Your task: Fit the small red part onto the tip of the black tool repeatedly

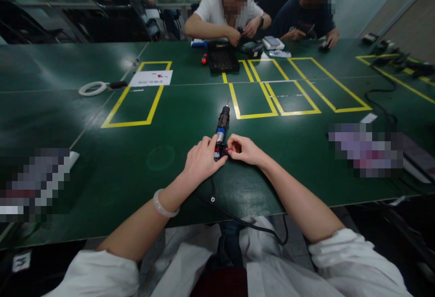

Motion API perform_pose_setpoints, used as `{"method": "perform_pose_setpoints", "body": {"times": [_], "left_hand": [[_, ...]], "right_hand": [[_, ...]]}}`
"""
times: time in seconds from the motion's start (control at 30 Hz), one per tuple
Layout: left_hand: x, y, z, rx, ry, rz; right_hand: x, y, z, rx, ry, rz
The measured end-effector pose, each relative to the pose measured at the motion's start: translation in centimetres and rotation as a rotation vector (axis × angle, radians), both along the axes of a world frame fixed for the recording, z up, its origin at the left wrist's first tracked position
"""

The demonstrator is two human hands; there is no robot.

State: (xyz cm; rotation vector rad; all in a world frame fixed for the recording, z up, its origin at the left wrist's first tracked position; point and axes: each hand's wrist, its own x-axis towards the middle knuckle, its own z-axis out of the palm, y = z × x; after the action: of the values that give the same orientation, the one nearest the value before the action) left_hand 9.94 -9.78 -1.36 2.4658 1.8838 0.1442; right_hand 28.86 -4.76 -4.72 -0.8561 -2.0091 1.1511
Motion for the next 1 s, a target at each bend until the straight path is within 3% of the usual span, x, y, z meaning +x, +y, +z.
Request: {"method": "perform_pose_setpoints", "body": {"times": [0.17, 0.37, 0.67, 1.0], "left_hand": [[-0.11, -0.11, -0.12, 0.012, -0.016, -0.017], [-0.21, -0.12, -0.24, 0.036, -0.029, -0.030], [0.17, -0.10, -0.21, 0.050, -0.001, -0.014], [-0.22, 0.23, -0.20, 0.057, 0.036, -0.012]], "right_hand": [[0.08, 0.27, -0.28, 0.064, -0.023, 0.067], [0.17, 0.53, -0.58, 0.119, -0.028, 0.035], [-0.07, 0.01, -0.43, -0.096, 0.049, -0.076], [-0.46, -0.11, -0.44, -0.129, 0.109, -0.046]]}}
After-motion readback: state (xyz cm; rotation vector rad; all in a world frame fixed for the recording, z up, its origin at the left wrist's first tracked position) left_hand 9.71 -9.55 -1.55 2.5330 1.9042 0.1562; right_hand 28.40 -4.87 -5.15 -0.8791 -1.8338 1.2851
